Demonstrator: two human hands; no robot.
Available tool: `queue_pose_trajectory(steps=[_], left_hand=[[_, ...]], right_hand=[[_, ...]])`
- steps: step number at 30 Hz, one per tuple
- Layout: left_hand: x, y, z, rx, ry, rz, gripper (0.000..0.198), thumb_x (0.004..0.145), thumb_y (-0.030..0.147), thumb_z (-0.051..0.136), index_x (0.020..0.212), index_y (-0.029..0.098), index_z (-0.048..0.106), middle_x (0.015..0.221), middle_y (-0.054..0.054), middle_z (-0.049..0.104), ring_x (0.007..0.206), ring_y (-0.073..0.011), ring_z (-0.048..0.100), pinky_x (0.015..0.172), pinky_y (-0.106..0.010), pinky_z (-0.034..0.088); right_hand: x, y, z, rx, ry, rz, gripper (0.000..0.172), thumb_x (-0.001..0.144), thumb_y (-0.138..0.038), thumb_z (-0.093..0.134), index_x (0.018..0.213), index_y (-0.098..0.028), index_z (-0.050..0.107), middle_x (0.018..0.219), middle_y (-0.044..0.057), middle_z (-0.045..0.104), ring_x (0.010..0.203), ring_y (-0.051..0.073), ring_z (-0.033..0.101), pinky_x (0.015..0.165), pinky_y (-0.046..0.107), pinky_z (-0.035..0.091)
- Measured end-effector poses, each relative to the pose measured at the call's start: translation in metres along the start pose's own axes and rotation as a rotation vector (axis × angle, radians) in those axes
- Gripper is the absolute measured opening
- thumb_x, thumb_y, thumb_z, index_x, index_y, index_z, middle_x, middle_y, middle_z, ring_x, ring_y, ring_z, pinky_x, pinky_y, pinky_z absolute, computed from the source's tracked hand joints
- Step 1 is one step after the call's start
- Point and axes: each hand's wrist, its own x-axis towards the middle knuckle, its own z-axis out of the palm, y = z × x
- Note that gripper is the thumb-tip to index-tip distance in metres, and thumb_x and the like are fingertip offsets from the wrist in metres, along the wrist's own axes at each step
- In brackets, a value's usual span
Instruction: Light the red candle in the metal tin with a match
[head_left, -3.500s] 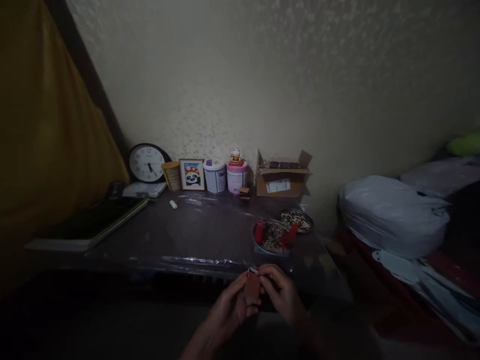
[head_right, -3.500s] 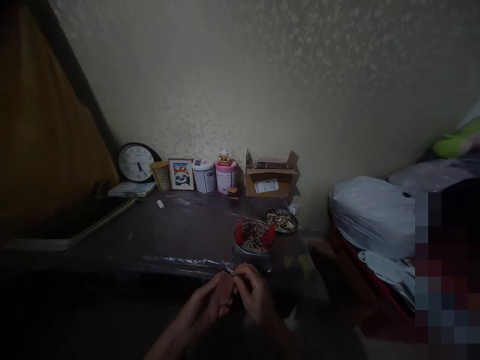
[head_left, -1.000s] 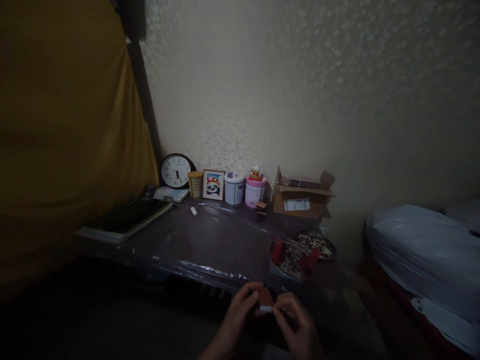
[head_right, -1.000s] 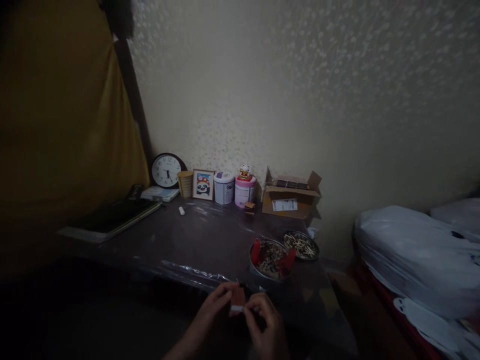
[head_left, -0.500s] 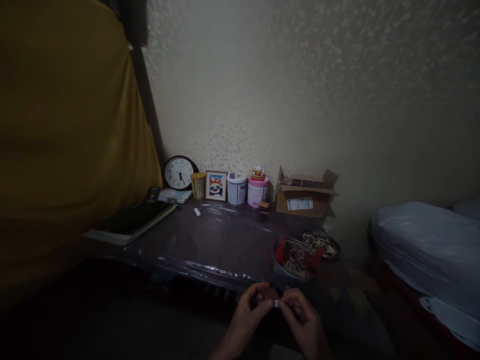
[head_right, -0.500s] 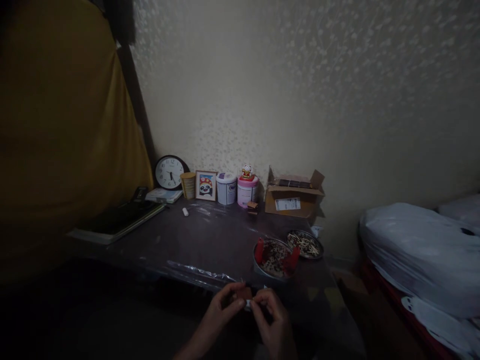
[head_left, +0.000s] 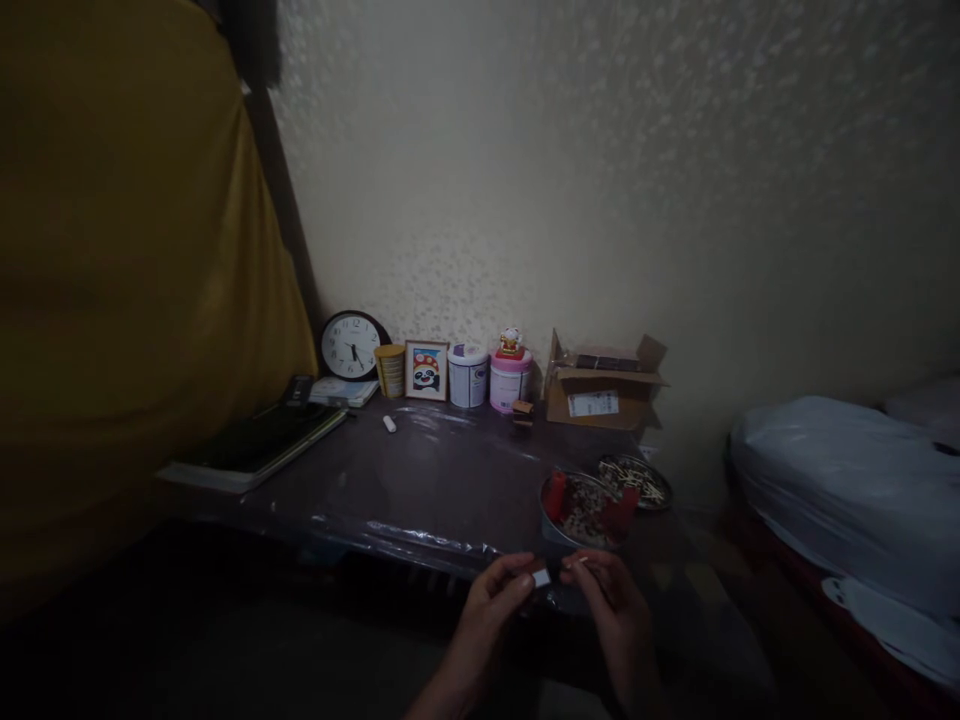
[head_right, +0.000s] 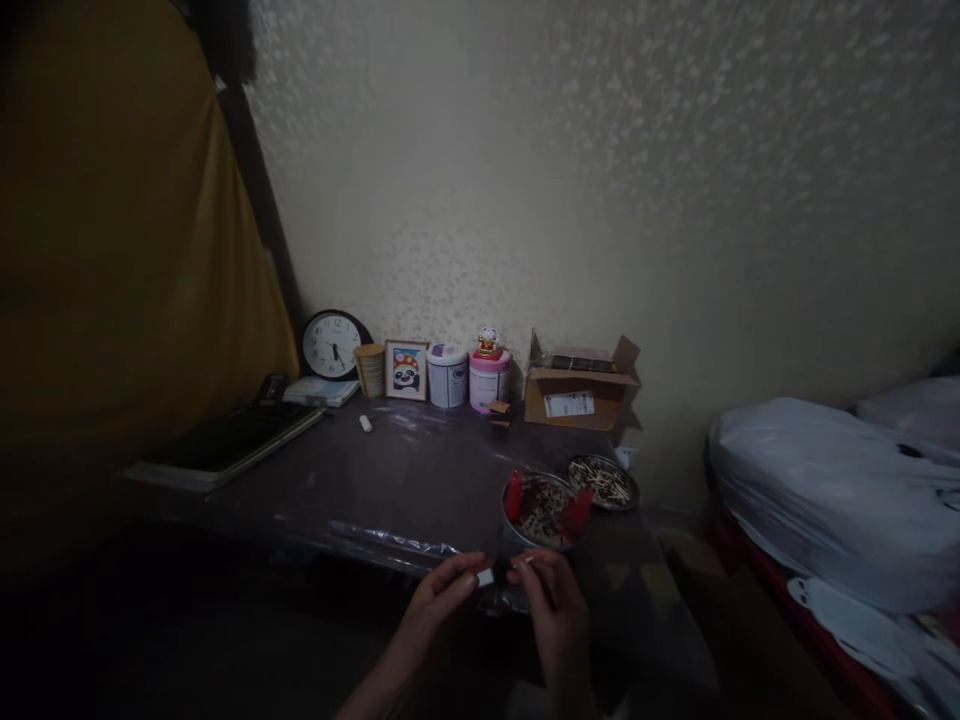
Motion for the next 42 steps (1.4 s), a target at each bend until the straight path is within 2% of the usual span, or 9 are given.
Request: queue_pose_trajectory(steps=[6, 9, 18, 21, 24, 30, 35, 40, 42], left_hand=[[0.000, 0.003, 0.001, 0.046, 0.024, 0.063, 0.028, 0.061, 0.029, 0.076, 0.083, 0.017, 0.065, 0.077, -0.004, 0.070, 0.073, -0.0168, 0.060, 0.070, -0.027, 0.040], [0.000, 0.004, 0.002, 0.067, 0.022, 0.078, 0.024, 0.062, 0.027, 0.075, 0.081, 0.017, 0.064, 0.077, -0.002, 0.069, 0.071, -0.0148, 0.059, 0.069, -0.026, 0.040], [-0.001, 0.013, 0.003, 0.230, 0.072, 0.129, 0.031, 0.059, 0.033, 0.076, 0.084, 0.017, 0.065, 0.075, -0.002, 0.067, 0.073, -0.0160, 0.058, 0.069, -0.026, 0.041], [-0.002, 0.018, 0.006, 0.268, 0.087, 0.161, 0.035, 0.056, 0.035, 0.077, 0.083, 0.018, 0.065, 0.072, -0.001, 0.066, 0.072, -0.0167, 0.058, 0.067, -0.026, 0.042], [-0.002, 0.023, 0.008, 0.288, 0.078, 0.174, 0.033, 0.058, 0.035, 0.075, 0.084, 0.018, 0.064, 0.072, -0.001, 0.066, 0.071, -0.0169, 0.058, 0.068, -0.027, 0.043], [-0.002, 0.025, 0.010, 0.256, 0.109, 0.179, 0.027, 0.062, 0.033, 0.073, 0.084, 0.018, 0.064, 0.079, -0.001, 0.067, 0.076, -0.0156, 0.058, 0.072, -0.025, 0.043], [-0.002, 0.024, 0.013, 0.187, 0.090, 0.170, 0.024, 0.064, 0.032, 0.072, 0.082, 0.018, 0.063, 0.079, -0.001, 0.068, 0.077, -0.0154, 0.059, 0.073, -0.025, 0.043], [-0.001, 0.022, 0.013, 0.176, 0.096, 0.162, 0.023, 0.067, 0.033, 0.070, 0.083, 0.018, 0.062, 0.076, -0.001, 0.067, 0.073, -0.0145, 0.058, 0.068, -0.024, 0.043], [-0.002, 0.022, 0.014, 0.172, 0.097, 0.164, 0.022, 0.067, 0.032, 0.069, 0.083, 0.018, 0.062, 0.075, 0.000, 0.067, 0.072, -0.0138, 0.058, 0.068, -0.024, 0.043]], right_hand=[[-0.007, 0.006, 0.006, -0.128, -0.003, -0.118, 0.017, 0.079, -0.038, 0.056, 0.079, -0.022, 0.061, 0.075, 0.003, 0.070, 0.071, 0.019, 0.067, 0.067, 0.027, 0.055], [-0.009, 0.006, 0.008, -0.177, -0.034, -0.159, 0.014, 0.081, -0.034, 0.055, 0.081, -0.022, 0.063, 0.079, 0.003, 0.071, 0.074, 0.018, 0.067, 0.070, 0.026, 0.055], [-0.009, 0.001, 0.008, -0.254, -0.049, -0.256, 0.014, 0.083, -0.029, 0.053, 0.087, -0.023, 0.065, 0.085, 0.001, 0.072, 0.079, 0.017, 0.068, 0.076, 0.026, 0.054], [-0.008, 0.001, 0.010, -0.253, -0.023, -0.305, 0.013, 0.083, -0.028, 0.054, 0.088, -0.024, 0.064, 0.084, 0.001, 0.072, 0.078, 0.016, 0.068, 0.075, 0.025, 0.054], [-0.006, -0.003, 0.012, -0.252, -0.003, -0.361, 0.010, 0.083, -0.024, 0.055, 0.088, -0.024, 0.063, 0.085, -0.001, 0.072, 0.080, 0.014, 0.068, 0.076, 0.023, 0.053], [-0.007, -0.011, 0.015, -0.260, 0.050, -0.415, 0.008, 0.085, -0.019, 0.052, 0.084, -0.023, 0.059, 0.084, 0.000, 0.068, 0.082, 0.013, 0.065, 0.078, 0.024, 0.051], [-0.003, -0.014, 0.013, -0.321, 0.019, -0.488, 0.010, 0.086, -0.017, 0.050, 0.090, -0.022, 0.058, 0.086, 0.002, 0.067, 0.083, 0.014, 0.064, 0.077, 0.027, 0.051], [-0.003, -0.034, 0.006, -0.385, 0.117, -0.600, 0.013, 0.086, -0.014, 0.049, 0.086, -0.022, 0.059, 0.084, 0.003, 0.067, 0.078, 0.015, 0.064, 0.073, 0.027, 0.053], [-0.004, -0.034, 0.005, -0.405, 0.067, -0.670, 0.017, 0.085, -0.011, 0.048, 0.090, -0.023, 0.059, 0.086, 0.003, 0.068, 0.081, 0.015, 0.064, 0.073, 0.028, 0.052]])
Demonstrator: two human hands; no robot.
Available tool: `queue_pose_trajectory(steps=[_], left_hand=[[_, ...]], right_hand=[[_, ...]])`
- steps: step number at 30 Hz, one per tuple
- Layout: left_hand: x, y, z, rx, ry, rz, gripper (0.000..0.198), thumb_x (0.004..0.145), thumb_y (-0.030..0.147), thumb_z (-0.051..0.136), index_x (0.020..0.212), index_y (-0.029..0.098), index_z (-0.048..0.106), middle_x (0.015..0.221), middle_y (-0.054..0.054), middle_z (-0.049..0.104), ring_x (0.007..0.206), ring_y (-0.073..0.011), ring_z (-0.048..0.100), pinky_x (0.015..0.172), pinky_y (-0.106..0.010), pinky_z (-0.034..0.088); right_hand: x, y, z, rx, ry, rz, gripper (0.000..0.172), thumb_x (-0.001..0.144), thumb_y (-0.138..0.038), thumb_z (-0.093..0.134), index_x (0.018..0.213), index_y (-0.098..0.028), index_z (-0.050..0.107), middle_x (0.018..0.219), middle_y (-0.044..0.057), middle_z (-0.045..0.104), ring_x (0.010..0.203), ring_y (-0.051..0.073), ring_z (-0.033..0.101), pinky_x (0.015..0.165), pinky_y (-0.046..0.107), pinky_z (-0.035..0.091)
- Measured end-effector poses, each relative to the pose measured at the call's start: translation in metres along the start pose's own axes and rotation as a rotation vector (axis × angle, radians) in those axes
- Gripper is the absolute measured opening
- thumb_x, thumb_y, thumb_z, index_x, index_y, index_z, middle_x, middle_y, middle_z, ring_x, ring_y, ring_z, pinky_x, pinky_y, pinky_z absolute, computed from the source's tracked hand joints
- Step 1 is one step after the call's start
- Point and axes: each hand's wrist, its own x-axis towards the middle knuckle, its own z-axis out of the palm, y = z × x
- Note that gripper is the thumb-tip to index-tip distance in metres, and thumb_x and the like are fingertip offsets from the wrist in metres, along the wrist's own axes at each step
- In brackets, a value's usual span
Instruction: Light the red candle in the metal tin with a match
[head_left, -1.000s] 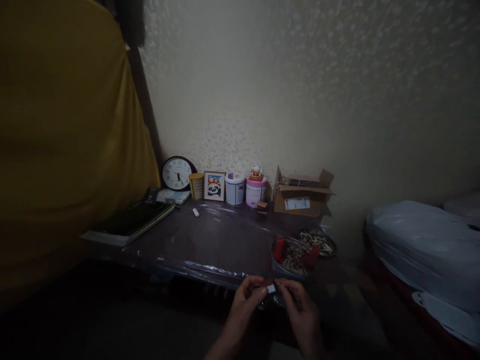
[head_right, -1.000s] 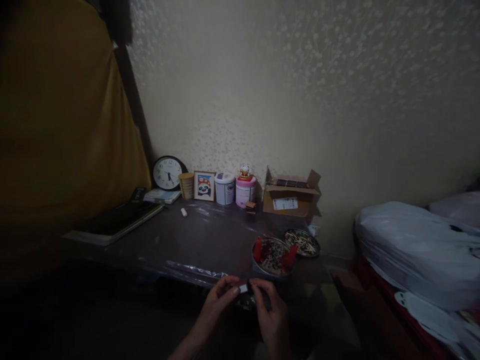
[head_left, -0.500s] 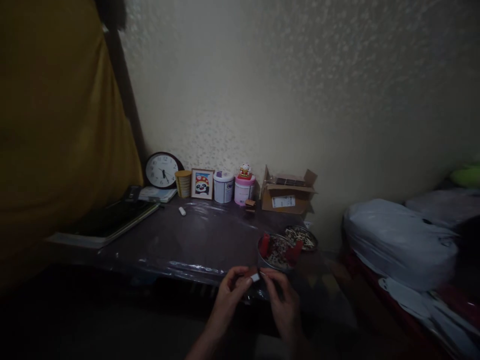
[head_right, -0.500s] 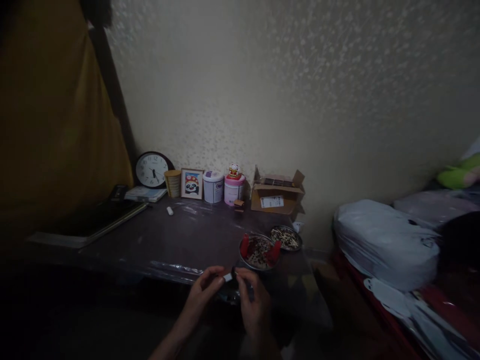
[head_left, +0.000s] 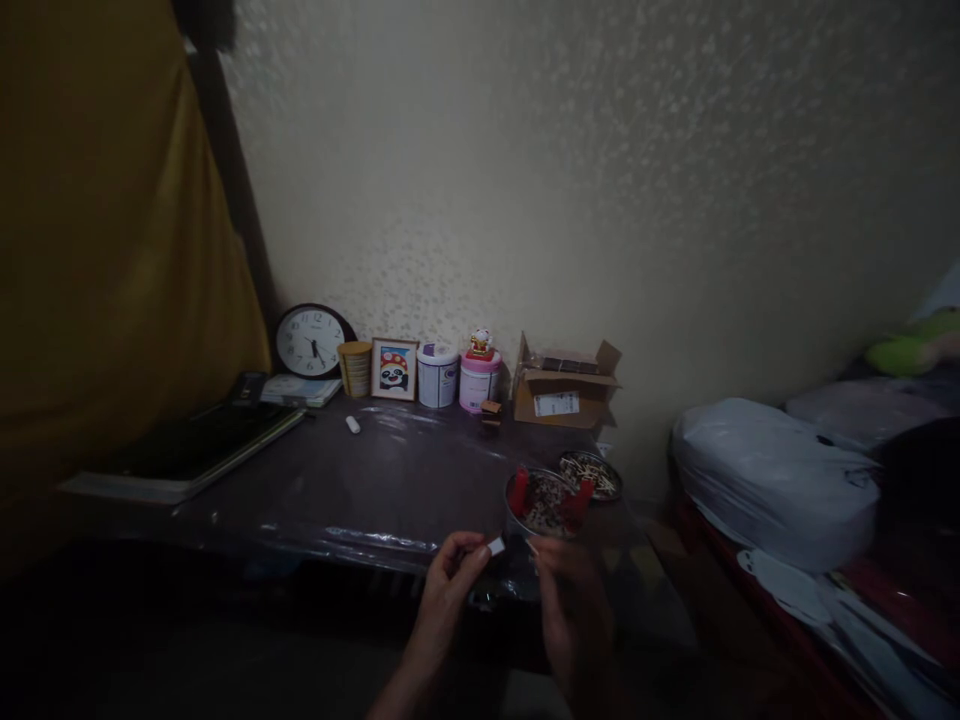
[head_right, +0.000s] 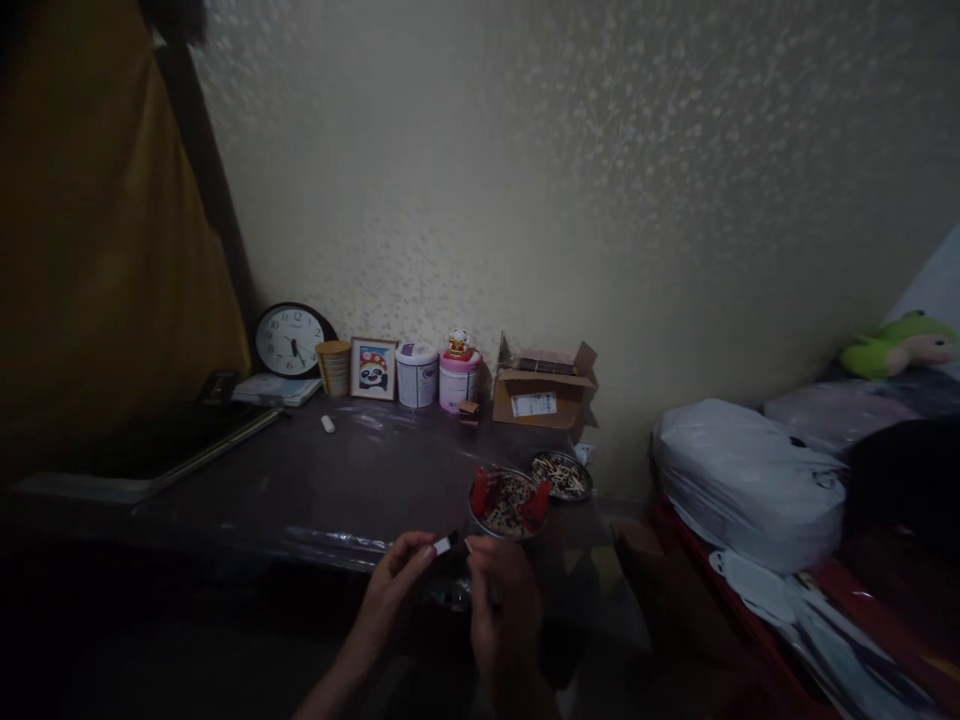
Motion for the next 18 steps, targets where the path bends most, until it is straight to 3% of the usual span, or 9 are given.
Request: queue_pose_trajectory(steps=[2, 4, 8, 12, 18], left_hand=[[-0.001, 0.001, 0.000, 0.002, -0.004, 0.016, 0.021, 0.067, 0.031, 0.070, 0.083, 0.019, 0.062, 0.075, 0.001, 0.066, 0.073, -0.0131, 0.057, 0.069, -0.023, 0.042], [-0.003, 0.001, 0.000, -0.003, -0.017, 0.021, 0.021, 0.068, 0.030, 0.069, 0.083, 0.019, 0.061, 0.076, 0.001, 0.066, 0.073, -0.0133, 0.057, 0.070, -0.023, 0.042], [-0.004, 0.003, -0.004, 0.000, -0.015, -0.003, 0.020, 0.071, 0.032, 0.066, 0.085, 0.019, 0.060, 0.077, 0.000, 0.066, 0.074, -0.0144, 0.057, 0.069, -0.024, 0.042], [-0.001, 0.003, -0.004, -0.006, 0.015, -0.017, 0.020, 0.069, 0.033, 0.067, 0.082, 0.019, 0.060, 0.073, 0.001, 0.065, 0.071, -0.0138, 0.057, 0.066, -0.023, 0.042], [-0.002, 0.001, 0.002, 0.004, -0.002, 0.006, 0.020, 0.067, 0.033, 0.069, 0.081, 0.019, 0.062, 0.073, 0.001, 0.066, 0.070, -0.0137, 0.057, 0.067, -0.023, 0.042]], right_hand=[[-0.005, 0.007, 0.003, -0.005, -0.090, -0.036, 0.020, 0.084, -0.010, 0.047, 0.093, -0.023, 0.060, 0.088, 0.004, 0.068, 0.083, 0.016, 0.064, 0.074, 0.029, 0.052], [-0.010, 0.018, 0.008, -0.040, -0.126, 0.021, 0.018, 0.085, -0.013, 0.047, 0.092, -0.022, 0.061, 0.086, 0.004, 0.068, 0.082, 0.016, 0.064, 0.074, 0.030, 0.052], [-0.007, 0.034, 0.011, -0.046, 0.029, 0.209, 0.011, 0.085, -0.021, 0.050, 0.082, -0.021, 0.060, 0.083, 0.004, 0.066, 0.080, 0.017, 0.063, 0.076, 0.032, 0.051], [0.002, 0.024, 0.007, 0.035, 0.077, 0.353, 0.012, 0.084, -0.024, 0.051, 0.075, -0.020, 0.059, 0.079, 0.002, 0.065, 0.076, 0.016, 0.062, 0.072, 0.030, 0.052], [-0.002, 0.009, 0.013, 0.098, 0.046, 0.193, 0.009, 0.083, -0.016, 0.052, 0.079, -0.021, 0.058, 0.080, 0.001, 0.066, 0.077, 0.014, 0.064, 0.073, 0.026, 0.051]])
